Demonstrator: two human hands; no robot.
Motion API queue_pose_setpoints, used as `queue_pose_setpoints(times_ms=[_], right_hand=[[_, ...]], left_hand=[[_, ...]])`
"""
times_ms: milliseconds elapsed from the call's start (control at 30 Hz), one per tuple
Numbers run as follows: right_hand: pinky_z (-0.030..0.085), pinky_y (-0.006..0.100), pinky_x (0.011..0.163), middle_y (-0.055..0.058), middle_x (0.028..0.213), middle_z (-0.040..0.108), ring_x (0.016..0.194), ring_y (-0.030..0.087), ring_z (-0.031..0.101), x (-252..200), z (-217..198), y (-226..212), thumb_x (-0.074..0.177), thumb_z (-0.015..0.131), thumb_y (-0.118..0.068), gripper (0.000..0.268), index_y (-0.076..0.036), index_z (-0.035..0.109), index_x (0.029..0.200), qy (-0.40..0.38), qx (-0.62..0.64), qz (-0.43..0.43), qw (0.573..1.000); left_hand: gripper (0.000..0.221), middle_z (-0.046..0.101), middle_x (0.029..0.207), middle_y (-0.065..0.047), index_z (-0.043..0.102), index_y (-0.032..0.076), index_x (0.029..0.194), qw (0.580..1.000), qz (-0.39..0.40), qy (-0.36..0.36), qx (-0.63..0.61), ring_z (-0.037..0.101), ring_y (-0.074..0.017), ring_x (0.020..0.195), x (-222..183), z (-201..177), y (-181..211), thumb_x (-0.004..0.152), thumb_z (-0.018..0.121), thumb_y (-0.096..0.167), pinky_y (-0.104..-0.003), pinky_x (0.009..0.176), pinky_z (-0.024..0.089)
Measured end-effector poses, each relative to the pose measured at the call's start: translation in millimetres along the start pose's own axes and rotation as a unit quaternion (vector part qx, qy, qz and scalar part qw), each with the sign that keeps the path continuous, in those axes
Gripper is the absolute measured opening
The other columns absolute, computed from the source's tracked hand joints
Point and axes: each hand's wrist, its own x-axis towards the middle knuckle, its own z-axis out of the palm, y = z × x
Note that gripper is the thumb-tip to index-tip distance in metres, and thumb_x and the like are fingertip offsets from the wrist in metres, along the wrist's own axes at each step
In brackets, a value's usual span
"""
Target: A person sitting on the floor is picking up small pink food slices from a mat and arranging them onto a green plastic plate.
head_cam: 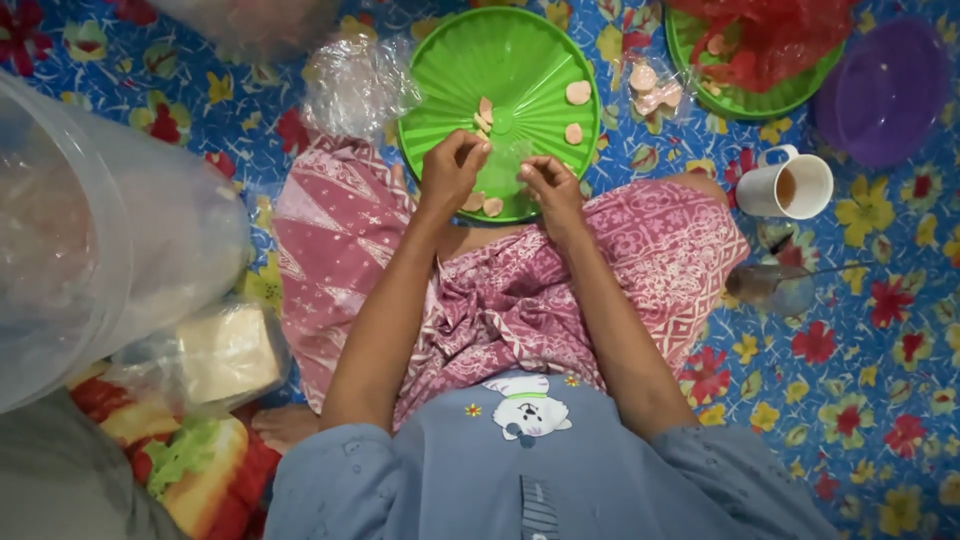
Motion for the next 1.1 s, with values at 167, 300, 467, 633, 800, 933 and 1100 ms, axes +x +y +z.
queue_pose_setpoints(times_ms=[167,300,467,633,800,933,1100], right_hand=[[0.048,0.017,0.059,0.001,0.078,0.059,0.071,0.008,0.059,11.1,-9.2,19.6,0.086,0.067,-0.016,0.012,-0.009,0.063,0.095,0.005,0.011,-0.002,1.0],[0.045,0.016,0.055,0.001,0.073,0.058,0.064,0.006,0.055,8.7,-8.6,13.9,0.086,0.066,-0.017,0.011,-0.009,0.063,0.093,0.003,0.009,-0.003,1.0],[0.048,0.016,0.06,0.001,0.078,0.061,0.072,0.007,0.059,6.2,-7.7,11.9,0.085,0.067,-0.017,0.014,-0.008,0.064,0.095,0.017,0.014,0.001,1.0],[0.049,0.017,0.062,0.002,0.082,0.061,0.078,0.01,0.062,0.9,-5.8,5.3,0.083,0.069,-0.017,0.019,-0.006,0.064,0.098,0.016,0.013,-0.001,1.0],[0.046,0.015,0.057,0.001,0.075,0.06,0.065,0.006,0.056,-6.6,4.4,-11.3,0.084,0.067,-0.02,0.012,-0.01,0.064,0.091,0.017,-0.076,-0.019,0.997],[0.048,0.019,0.063,0.002,0.077,0.063,0.069,0.008,0.057,-8.7,7.9,-4.9,0.082,0.071,-0.021,0.014,-0.011,0.066,0.09,0.003,-0.136,-0.046,0.99],[0.049,0.023,0.065,0.002,0.076,0.063,0.072,0.009,0.059,-12.2,9.3,-4.4,0.081,0.074,-0.017,0.013,-0.009,0.066,0.088,-0.009,-0.2,-0.096,0.975]], left_hand=[[0.004,0.066,0.067,-0.001,0.068,0.023,0.084,1.0,-0.01,0.004,-0.015,0.065,-0.0155,0.067,6.2,1.1,-14.0,0.084,0.065,0.027,-0.03,0.067,0.051],[0.009,0.064,0.063,0.002,0.069,0.026,0.083,0.999,-0.031,0.012,-0.026,0.064,-0.0117,0.063,9.2,2.2,-20.7,0.085,0.063,0.032,-0.028,0.067,0.051],[0.021,0.063,0.085,-0.014,0.062,0.013,0.102,0.993,0.086,0.072,-0.019,0.065,-0.0297,0.075,6.6,-2.5,-0.7,0.082,0.067,0.013,-0.04,0.07,0.052],[0.034,0.053,0.091,-0.01,0.056,0.008,0.109,0.965,0.21,0.135,0.084,0.062,-0.0298,0.077,10.0,-9.1,-6.5,0.078,0.069,0.003,-0.041,0.07,0.051],[0.009,0.059,0.071,-0.006,0.067,0.012,0.084,0.981,0.196,0.0,-0.01,0.063,-0.0245,0.062,2.1,5.7,-21.1,0.077,0.072,0.01,-0.032,0.062,0.052],[0.013,0.06,0.068,-0.006,0.069,0.01,0.08,0.981,0.184,-0.03,-0.045,0.064,-0.021,0.06,-4.6,7.2,-7.5,0.073,0.078,0.013,-0.03,0.06,0.053],[0.008,0.06,0.062,-0.003,0.068,0.014,0.073,0.987,0.15,-0.061,-0.019,0.062,-0.0185,0.056,-7.0,4.9,-8.7,0.073,0.076,0.017,-0.029,0.059,0.052]])
